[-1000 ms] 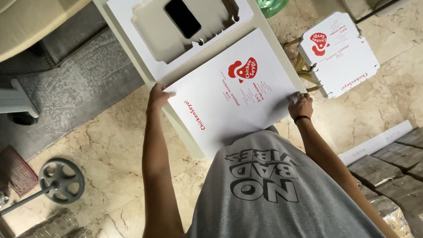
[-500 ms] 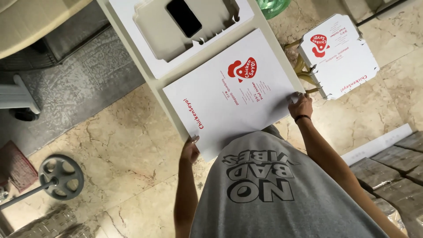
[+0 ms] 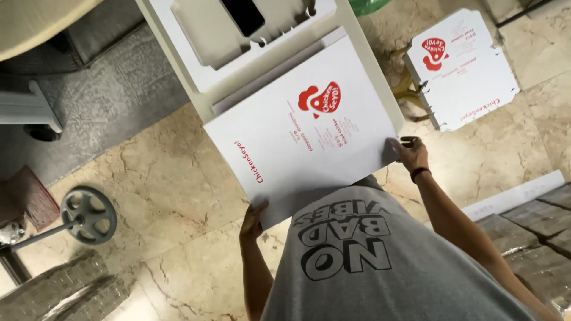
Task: The person assembles flat-packed cardboard boxes by folding the flaps and tucking the tabs into slots to form the box structure. They repeat this process for multiple boxes, stacking the finished ones on the floor.
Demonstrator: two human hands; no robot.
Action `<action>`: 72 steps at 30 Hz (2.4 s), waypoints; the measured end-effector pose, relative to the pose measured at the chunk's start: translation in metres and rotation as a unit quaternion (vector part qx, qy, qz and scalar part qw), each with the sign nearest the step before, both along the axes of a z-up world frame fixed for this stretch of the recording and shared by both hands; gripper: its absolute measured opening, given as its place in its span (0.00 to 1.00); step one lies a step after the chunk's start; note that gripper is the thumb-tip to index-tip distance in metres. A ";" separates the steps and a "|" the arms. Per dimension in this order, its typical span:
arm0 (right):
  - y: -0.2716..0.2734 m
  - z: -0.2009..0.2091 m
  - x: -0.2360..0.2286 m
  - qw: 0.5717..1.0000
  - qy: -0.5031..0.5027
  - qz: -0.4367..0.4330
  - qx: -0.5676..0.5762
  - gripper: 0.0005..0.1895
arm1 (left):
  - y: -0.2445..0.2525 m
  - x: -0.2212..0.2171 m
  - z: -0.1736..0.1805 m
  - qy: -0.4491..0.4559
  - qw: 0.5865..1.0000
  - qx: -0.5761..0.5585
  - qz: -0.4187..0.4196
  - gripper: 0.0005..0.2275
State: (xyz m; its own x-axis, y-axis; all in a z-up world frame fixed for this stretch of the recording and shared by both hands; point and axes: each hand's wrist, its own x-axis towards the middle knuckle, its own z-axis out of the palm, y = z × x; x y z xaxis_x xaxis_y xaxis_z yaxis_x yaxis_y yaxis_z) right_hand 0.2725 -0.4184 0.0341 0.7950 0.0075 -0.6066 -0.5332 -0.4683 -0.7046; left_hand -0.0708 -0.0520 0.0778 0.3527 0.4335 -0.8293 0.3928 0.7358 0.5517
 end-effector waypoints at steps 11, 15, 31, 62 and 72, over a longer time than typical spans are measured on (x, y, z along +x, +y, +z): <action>-0.016 -0.028 -0.011 0.962 0.215 0.078 0.148 0.27 | -0.054 -0.049 -0.049 0.155 0.945 0.285 -0.036 0.23; -0.015 -0.019 0.002 0.952 0.245 0.086 0.163 0.29 | -0.049 -0.043 -0.049 0.160 0.946 0.281 -0.032 0.24; -0.014 0.003 -0.007 0.966 0.164 0.173 0.098 0.26 | -0.110 0.159 -0.030 0.238 0.796 0.461 -0.312 0.41; 0.043 0.012 0.116 0.944 0.245 0.193 0.103 0.25 | -0.026 0.322 -0.063 0.138 0.563 0.638 -0.507 0.41; 0.144 0.032 0.167 0.922 0.239 0.303 -0.028 0.28 | 0.029 0.334 -0.082 0.112 0.560 0.604 -0.556 0.44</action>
